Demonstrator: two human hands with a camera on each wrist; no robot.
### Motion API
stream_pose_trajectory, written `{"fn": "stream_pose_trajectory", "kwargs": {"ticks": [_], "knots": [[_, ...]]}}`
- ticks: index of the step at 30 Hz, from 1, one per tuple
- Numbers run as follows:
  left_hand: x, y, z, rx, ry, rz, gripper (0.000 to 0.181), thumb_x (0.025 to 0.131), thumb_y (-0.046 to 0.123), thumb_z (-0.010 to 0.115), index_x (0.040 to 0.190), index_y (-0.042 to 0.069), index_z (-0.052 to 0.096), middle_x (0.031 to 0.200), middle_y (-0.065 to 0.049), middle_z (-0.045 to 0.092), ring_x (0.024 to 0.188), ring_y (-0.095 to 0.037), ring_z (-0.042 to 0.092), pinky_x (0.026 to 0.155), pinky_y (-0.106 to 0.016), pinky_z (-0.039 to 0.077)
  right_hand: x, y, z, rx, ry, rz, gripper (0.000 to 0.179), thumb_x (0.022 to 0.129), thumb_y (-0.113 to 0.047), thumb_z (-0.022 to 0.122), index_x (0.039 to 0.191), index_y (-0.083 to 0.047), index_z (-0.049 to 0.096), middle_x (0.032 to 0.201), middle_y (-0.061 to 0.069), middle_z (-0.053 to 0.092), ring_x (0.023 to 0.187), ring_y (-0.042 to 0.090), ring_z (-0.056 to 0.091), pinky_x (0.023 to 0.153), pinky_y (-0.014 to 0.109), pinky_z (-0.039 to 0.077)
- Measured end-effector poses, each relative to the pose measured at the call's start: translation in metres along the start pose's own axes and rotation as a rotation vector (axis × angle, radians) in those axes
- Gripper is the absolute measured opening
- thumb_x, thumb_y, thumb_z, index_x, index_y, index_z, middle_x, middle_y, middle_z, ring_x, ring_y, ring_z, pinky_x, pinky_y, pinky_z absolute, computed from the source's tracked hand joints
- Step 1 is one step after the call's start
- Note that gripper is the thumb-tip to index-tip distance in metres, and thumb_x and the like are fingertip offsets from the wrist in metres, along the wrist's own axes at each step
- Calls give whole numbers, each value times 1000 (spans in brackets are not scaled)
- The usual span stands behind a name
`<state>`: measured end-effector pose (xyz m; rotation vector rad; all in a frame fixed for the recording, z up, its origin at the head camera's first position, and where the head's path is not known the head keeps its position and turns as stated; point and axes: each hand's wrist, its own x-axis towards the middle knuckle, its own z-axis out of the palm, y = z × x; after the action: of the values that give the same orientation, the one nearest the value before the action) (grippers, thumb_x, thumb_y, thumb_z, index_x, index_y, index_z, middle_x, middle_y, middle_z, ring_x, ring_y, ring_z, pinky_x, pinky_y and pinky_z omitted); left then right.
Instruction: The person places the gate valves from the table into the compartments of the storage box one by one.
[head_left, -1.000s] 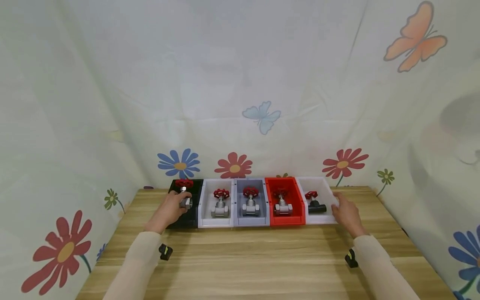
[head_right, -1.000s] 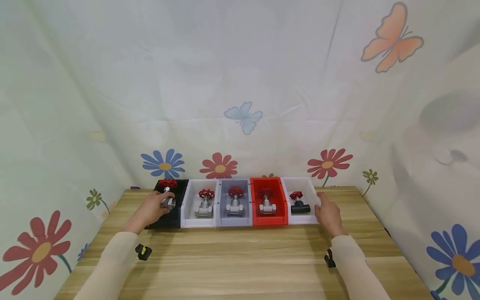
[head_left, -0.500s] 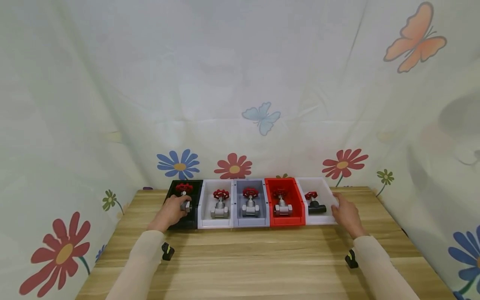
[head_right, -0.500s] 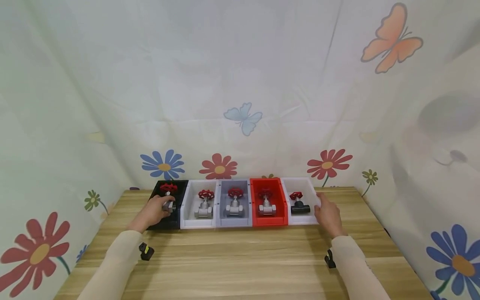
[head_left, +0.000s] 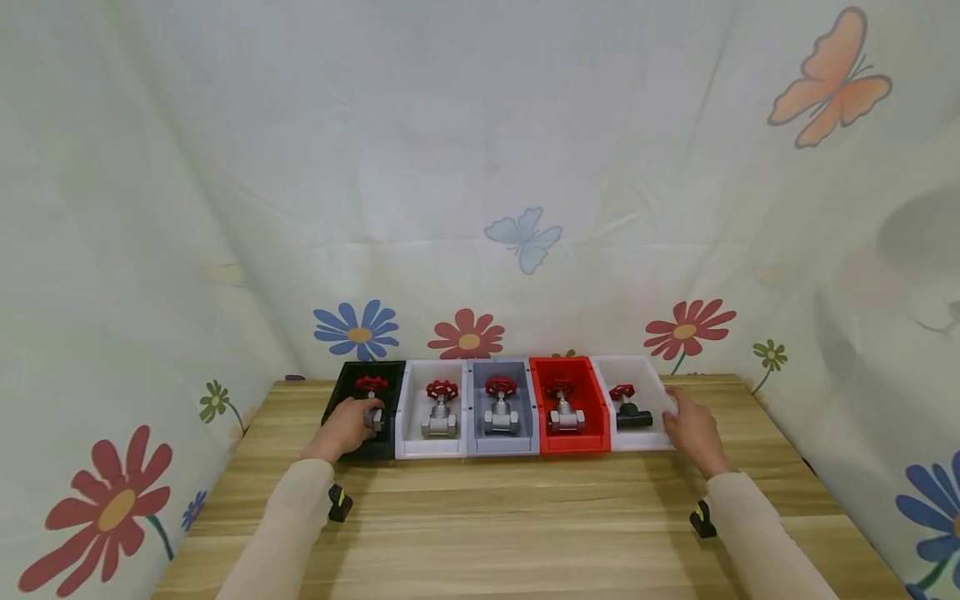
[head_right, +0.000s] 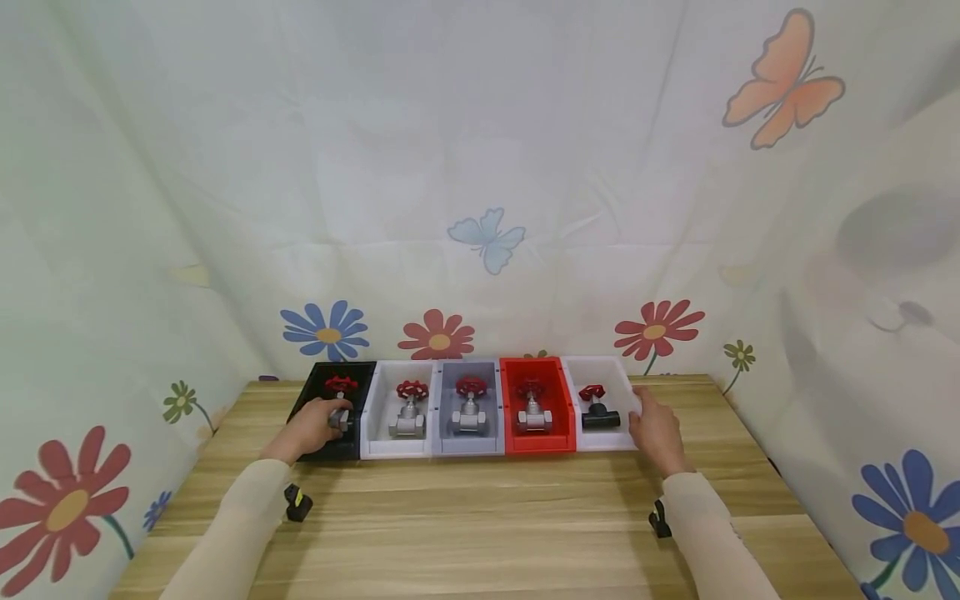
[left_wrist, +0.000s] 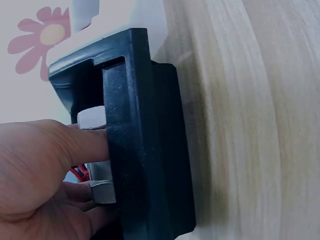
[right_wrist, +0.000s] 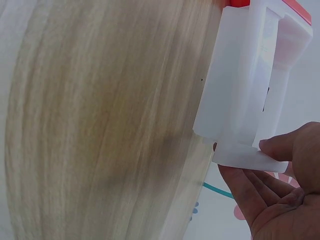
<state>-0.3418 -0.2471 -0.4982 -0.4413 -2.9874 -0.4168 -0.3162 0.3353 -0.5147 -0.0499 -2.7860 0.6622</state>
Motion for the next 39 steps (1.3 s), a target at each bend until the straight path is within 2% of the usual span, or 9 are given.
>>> {"fn": "stream_pose_trajectory", "kwargs": {"ticks": [13, 22, 28, 39], "knots": [[7, -4, 11, 10, -5, 15, 41, 75, -4, 73, 115, 4, 68, 103, -19, 72, 100, -38, 64, 94, -52, 49, 2, 0, 1, -4, -10, 20, 45, 93, -7, 55, 136, 5, 47, 113, 37, 63, 89, 46, 64, 74, 58, 50], [9, -9, 18, 18, 1, 20, 43, 72, -6, 70, 114, 4, 68, 100, -20, 72, 97, -38, 64, 91, -52, 50, 1, 1, 1, 0, 0, 5, 46, 93, -8, 56, 136, 5, 47, 111, 38, 63, 85, 45, 64, 71, 57, 49], [9, -6, 17, 18, -4, 3, 43, 72, -8, 66, 113, 4, 69, 99, -19, 72, 96, -38, 63, 91, -52, 50, 1, 1, -1, 0, -8, 4, 46, 93, -7, 56, 136, 6, 47, 108, 38, 63, 80, 42, 63, 68, 54, 49], [7, -2, 15, 16, -1, 3, 43, 71, -10, 62, 110, 4, 70, 101, -19, 72, 97, -38, 63, 91, -51, 50, -1, -1, -1, -2, 0, 0, 46, 92, -7, 57, 135, 7, 48, 111, 38, 63, 86, 47, 64, 71, 58, 50]]}}
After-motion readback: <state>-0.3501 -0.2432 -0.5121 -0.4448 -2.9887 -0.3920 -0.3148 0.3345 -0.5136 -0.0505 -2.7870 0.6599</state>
